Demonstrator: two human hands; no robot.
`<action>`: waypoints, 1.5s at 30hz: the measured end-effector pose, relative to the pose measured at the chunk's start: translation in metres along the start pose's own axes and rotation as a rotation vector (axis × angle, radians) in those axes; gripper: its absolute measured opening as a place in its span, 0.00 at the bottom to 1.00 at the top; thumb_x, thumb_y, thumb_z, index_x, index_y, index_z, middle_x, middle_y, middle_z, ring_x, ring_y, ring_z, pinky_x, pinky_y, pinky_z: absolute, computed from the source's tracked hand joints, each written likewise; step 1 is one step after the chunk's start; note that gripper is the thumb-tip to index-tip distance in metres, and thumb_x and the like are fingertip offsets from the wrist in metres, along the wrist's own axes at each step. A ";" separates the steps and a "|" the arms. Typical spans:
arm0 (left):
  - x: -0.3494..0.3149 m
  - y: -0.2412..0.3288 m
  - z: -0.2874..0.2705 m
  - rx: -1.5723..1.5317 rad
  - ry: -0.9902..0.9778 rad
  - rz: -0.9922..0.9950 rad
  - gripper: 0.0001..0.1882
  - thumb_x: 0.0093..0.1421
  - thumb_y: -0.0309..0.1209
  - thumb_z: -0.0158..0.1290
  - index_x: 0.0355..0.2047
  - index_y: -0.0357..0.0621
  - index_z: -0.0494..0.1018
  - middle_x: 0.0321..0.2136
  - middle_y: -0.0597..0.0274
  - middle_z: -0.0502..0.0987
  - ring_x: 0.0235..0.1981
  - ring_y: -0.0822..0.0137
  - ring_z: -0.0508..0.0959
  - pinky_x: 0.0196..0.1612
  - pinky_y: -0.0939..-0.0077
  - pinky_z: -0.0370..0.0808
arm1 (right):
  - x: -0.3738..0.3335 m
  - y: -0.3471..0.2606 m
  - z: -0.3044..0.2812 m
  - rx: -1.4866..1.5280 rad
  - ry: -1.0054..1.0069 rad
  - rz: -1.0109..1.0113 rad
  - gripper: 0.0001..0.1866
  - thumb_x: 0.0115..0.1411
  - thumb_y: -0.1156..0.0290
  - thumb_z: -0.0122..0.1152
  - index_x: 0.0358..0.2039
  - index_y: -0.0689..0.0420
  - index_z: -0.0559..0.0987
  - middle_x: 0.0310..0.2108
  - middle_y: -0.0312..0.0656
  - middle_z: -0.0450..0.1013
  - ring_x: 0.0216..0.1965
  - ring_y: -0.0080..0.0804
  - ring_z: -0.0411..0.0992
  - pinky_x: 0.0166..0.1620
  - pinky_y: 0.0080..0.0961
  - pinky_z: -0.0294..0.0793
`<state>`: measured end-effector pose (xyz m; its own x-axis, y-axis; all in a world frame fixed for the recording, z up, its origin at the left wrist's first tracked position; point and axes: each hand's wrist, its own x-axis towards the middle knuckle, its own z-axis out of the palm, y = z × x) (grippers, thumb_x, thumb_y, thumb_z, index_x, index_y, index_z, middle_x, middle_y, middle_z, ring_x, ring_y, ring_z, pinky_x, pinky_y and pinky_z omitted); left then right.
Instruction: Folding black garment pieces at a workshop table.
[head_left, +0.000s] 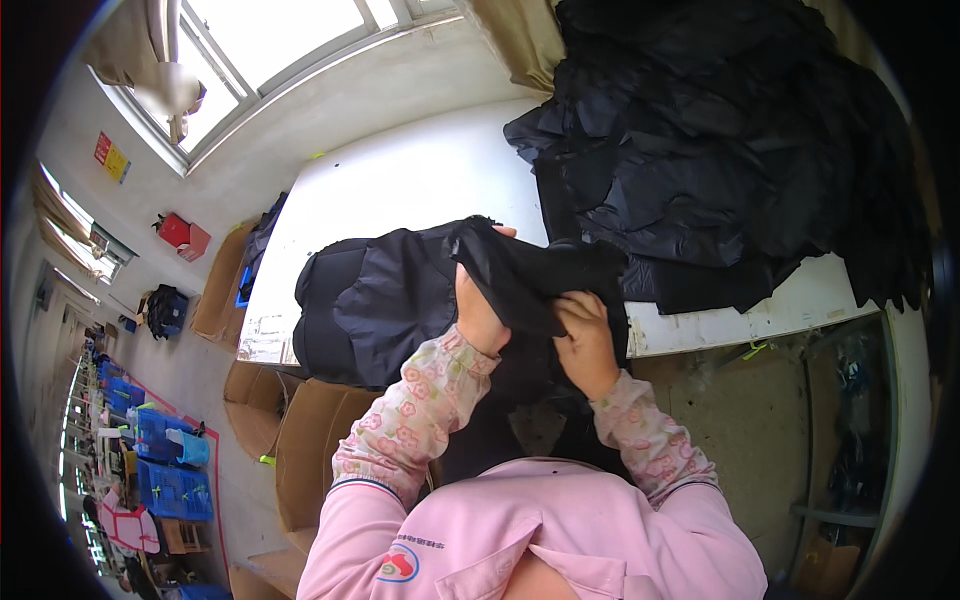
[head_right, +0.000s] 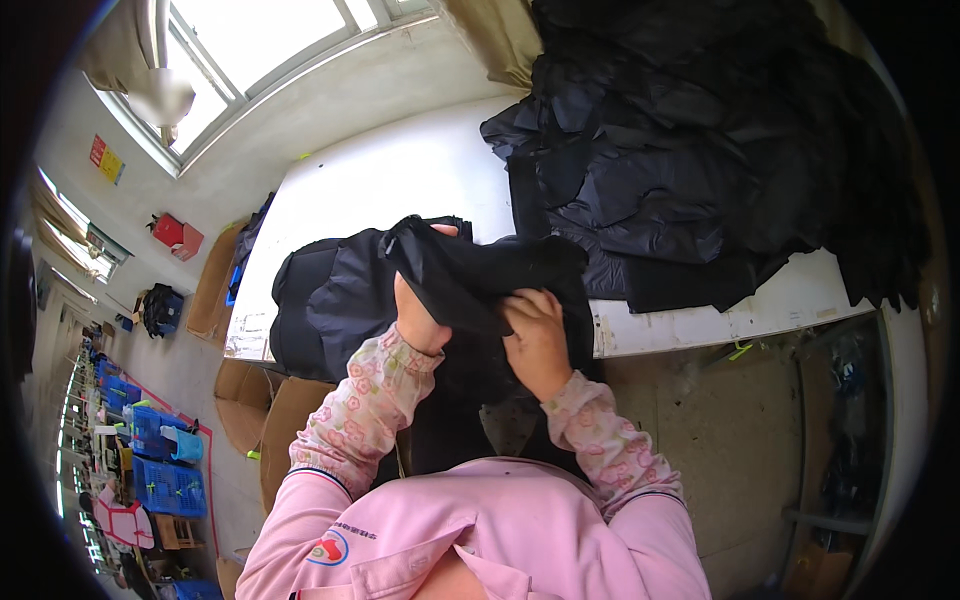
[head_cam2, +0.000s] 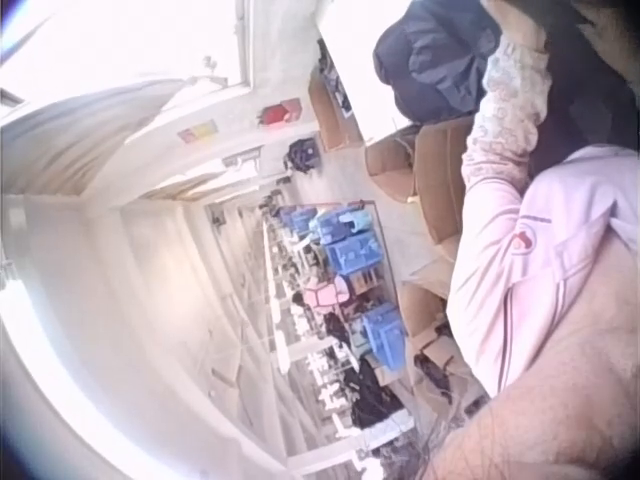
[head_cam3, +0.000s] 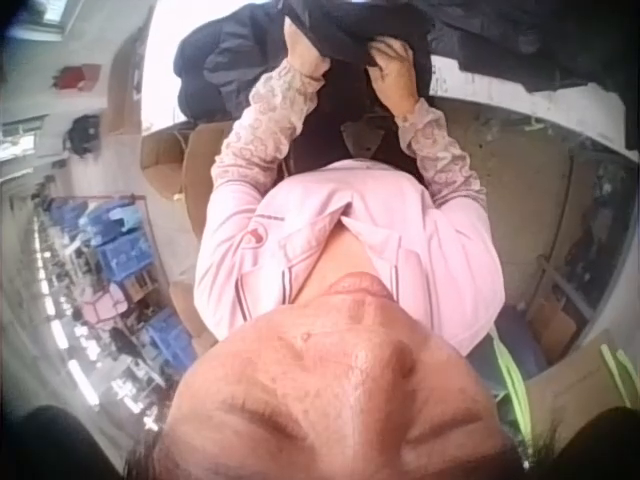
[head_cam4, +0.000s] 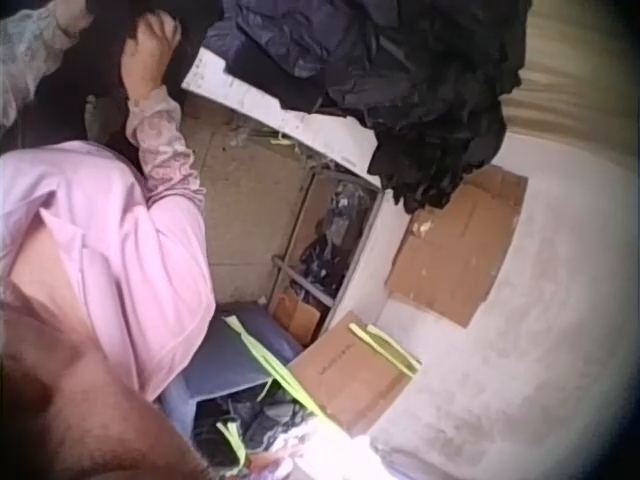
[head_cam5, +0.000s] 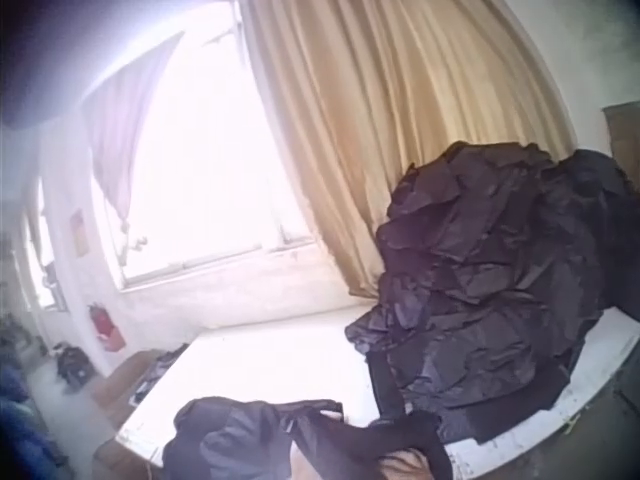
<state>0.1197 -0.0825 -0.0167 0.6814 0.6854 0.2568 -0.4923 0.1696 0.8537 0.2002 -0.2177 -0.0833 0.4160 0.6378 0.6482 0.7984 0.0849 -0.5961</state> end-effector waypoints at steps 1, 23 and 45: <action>0.006 0.002 -0.013 0.009 0.010 0.007 0.10 0.67 0.30 0.45 0.44 0.40 0.71 0.31 0.65 0.75 0.31 0.75 0.75 0.35 0.83 0.71 | 0.004 0.001 -0.020 0.108 -0.064 0.065 0.16 0.48 0.82 0.56 0.39 0.63 0.79 0.39 0.48 0.75 0.48 0.45 0.71 0.53 0.35 0.67; 0.000 0.036 -0.027 -0.329 -0.530 -0.528 0.22 0.52 0.27 0.61 0.47 0.30 0.74 0.42 0.51 0.79 0.43 0.59 0.80 0.49 0.68 0.76 | 0.092 -0.019 -0.148 0.193 0.234 0.041 0.15 0.55 0.72 0.64 0.43 0.63 0.75 0.38 0.44 0.75 0.40 0.34 0.75 0.46 0.26 0.72; 0.005 -0.002 -0.104 0.402 -0.212 -0.299 0.11 0.67 0.32 0.49 0.45 0.40 0.73 0.32 0.66 0.77 0.31 0.77 0.76 0.39 0.83 0.74 | 0.133 -0.042 -0.149 0.484 -0.252 0.287 0.07 0.61 0.73 0.61 0.37 0.63 0.77 0.30 0.28 0.74 0.33 0.11 0.68 0.37 0.11 0.68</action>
<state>0.0680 -0.0056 -0.0639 0.8749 0.4837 0.0262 -0.0426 0.0229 0.9988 0.2868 -0.2508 0.0983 0.4227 0.8429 0.3330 0.3573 0.1827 -0.9160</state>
